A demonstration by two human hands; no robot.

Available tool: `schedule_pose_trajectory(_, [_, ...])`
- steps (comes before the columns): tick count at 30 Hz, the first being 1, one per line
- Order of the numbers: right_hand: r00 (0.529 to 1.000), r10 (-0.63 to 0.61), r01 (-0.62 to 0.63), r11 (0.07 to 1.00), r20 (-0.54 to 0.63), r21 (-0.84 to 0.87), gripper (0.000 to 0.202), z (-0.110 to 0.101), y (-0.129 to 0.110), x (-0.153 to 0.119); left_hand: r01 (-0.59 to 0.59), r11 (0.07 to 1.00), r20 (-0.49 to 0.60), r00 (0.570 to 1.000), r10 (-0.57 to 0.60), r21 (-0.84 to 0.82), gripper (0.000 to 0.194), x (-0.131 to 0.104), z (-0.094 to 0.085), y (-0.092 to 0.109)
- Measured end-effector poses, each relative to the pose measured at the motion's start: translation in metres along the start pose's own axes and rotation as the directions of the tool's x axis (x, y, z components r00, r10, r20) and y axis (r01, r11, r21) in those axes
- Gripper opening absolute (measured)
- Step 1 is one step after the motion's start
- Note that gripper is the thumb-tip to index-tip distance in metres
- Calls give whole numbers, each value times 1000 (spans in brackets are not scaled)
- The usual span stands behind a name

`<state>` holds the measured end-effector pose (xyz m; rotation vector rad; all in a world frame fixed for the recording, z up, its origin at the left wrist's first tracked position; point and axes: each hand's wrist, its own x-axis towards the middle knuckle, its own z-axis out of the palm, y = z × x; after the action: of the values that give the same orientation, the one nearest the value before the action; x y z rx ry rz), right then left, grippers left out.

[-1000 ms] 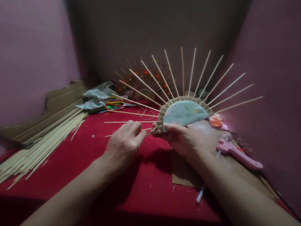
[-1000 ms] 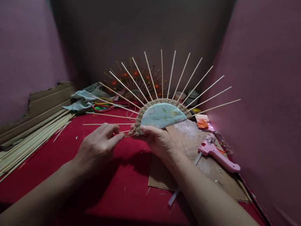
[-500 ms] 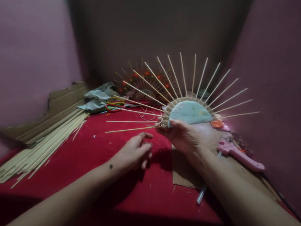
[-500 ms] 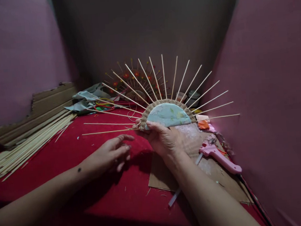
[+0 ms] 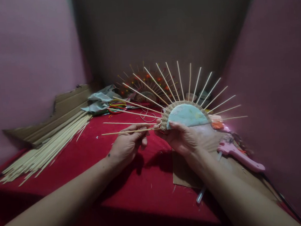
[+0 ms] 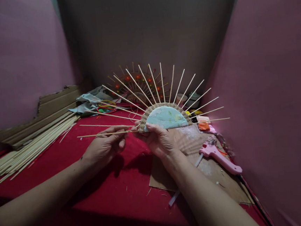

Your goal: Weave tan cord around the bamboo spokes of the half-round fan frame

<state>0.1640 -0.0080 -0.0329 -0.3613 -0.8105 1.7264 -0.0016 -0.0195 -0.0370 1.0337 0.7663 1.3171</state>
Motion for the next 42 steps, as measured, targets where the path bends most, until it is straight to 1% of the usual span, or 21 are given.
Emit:
schedule_pose_trajectory(4, [1000,13,-13,1000,-4,-9,12,-1,2,0,3,996,47,999,-7,91,10,-1,-1,0])
schedule_pose_trajectory(7, [1000,17,-17,1000,-9,-3,12,0,3,0,23,986,82,996,-37,167,13,-2,0,-2])
schedule_pose_trajectory(11, [1000,3,-3,1000,-23,-6,10,3,5,-1,39,951,95,993,-71,305,21,-1,5,-4])
schedule_pose_trajectory(14, [1000,-11,11,1000,-24,-14,7,4,7,-1,30,919,113,990,-80,394,20,-3,9,-6])
schedule_pose_trajectory(16, [999,-18,18,1000,-39,-14,6,4,7,-1,55,909,128,985,-117,413,16,-4,11,-7])
schedule_pose_trajectory(19, [998,-32,32,999,-48,-12,6,3,8,0,116,920,176,965,-193,375,14,-7,11,-10])
schedule_pose_trajectory(23, [999,-34,32,999,-34,-42,8,2,8,1,222,950,284,917,-280,220,19,-9,9,-12])
schedule_pose_trajectory(25, [998,-28,25,998,-55,-55,11,1,8,2,301,942,309,891,-333,147,22,-9,8,-12])
schedule_pose_trajectory(27, [996,-24,19,998,-81,-60,12,0,7,2,344,933,309,881,-358,102,23,-11,8,-10])
schedule_pose_trajectory(28, [995,-24,19,998,-92,-59,12,-1,7,3,341,935,302,885,-354,97,24,-12,8,-8])
schedule_pose_trajectory(30, [994,-22,16,998,-108,-55,11,-2,6,4,293,946,284,903,-321,137,23,-15,9,-4])
schedule_pose_trajectory(32, [993,-16,10,998,-115,-54,10,-2,6,4,194,944,255,930,-263,266,21,-18,9,1])
schedule_pose_trajectory(33, [993,-12,5,998,-115,-57,10,-2,6,4,107,924,231,952,-202,366,20,-19,9,4])
schedule_pose_trajectory(34, [993,-8,1,998,-114,-62,9,-2,6,4,-18,876,212,973,-96,482,18,-19,8,6])
schedule_pose_trajectory(35, [993,-9,1,998,-114,-68,9,-1,6,3,-168,783,210,977,49,599,15,-19,6,8])
schedule_pose_trajectory(36, [993,-14,6,997,-113,-76,10,-1,7,3,-312,640,232,950,208,702,14,-18,4,9])
schedule_pose_trajectory(37, [994,-23,14,996,-110,-84,10,0,7,3,-422,468,276,895,350,776,13,-16,1,10])
schedule_pose_trajectory(38, [994,-32,23,996,-105,-90,10,1,8,2,-487,299,329,830,451,820,13,-15,-2,10])
schedule_pose_trajectory(39, [995,-37,28,995,-96,-96,10,1,9,2,-510,158,374,778,504,846,14,-13,-5,10])
schedule_pose_trajectory(40, [996,-37,29,994,-84,-101,9,2,9,1,-503,51,405,748,526,863,15,-11,-9,10])
schedule_pose_trajectory(42, [997,-32,25,994,-67,-109,8,2,10,1,-461,-95,438,730,525,882,18,-8,-14,8])
